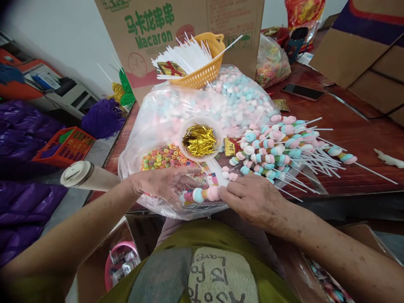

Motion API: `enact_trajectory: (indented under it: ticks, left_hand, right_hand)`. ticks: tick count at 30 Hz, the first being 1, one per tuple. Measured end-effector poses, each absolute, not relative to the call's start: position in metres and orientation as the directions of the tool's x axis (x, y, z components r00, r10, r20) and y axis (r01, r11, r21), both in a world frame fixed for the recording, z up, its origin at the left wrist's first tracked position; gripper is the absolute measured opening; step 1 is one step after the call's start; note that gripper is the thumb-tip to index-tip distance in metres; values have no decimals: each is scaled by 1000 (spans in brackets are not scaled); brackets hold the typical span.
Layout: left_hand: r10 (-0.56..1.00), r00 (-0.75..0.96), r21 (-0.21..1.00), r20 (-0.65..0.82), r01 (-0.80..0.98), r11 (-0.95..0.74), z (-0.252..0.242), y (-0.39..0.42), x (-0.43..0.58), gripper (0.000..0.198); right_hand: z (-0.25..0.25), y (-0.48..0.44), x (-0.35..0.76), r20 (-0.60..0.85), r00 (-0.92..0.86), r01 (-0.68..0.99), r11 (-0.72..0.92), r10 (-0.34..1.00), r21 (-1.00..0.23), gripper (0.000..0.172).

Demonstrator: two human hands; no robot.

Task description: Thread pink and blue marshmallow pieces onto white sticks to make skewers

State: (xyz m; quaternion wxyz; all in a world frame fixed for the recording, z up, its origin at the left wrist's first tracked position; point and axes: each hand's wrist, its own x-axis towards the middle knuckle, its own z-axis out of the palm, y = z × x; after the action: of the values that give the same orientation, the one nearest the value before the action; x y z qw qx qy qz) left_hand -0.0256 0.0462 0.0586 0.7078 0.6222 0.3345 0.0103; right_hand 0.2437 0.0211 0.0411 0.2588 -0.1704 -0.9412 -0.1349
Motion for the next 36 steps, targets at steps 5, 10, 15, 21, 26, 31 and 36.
enact_trajectory:
  ticks: [5, 10, 15, 21, 26, 31, 36]
  left_hand:
    - [215, 717, 748, -663, 645, 157, 56, 54, -30, 59]
    - [170, 719, 725, -673, 598, 342, 46, 35, -23, 37]
    - [428, 615, 722, -662, 676, 145, 50, 30, -16, 35]
    - [593, 599, 672, -538, 729, -126, 60, 30, -6, 39]
    - [600, 611, 695, -517, 709, -123, 56, 28, -4, 42]
    - [499, 616, 706, -610, 708, -10, 47, 31, 0, 46]
    - [450, 662, 729, -599, 684, -36, 42, 34, 11, 45]
  right_hand:
    - [36, 20, 242, 566, -798, 327, 938, 208, 117, 15]
    - [39, 21, 240, 529, -828, 315, 934, 184, 169, 17]
    - [39, 23, 239, 452, -866, 316, 935, 215, 160, 19]
    - [39, 25, 234, 448, -841, 368, 927, 302, 68, 23]
    - [42, 28, 228, 373, -876, 333, 943, 305, 11, 23]
    - [36, 34, 224, 272, -903, 301, 942, 332, -151, 24]
    - [27, 36, 217, 160, -910, 338, 908, 382, -248, 24]
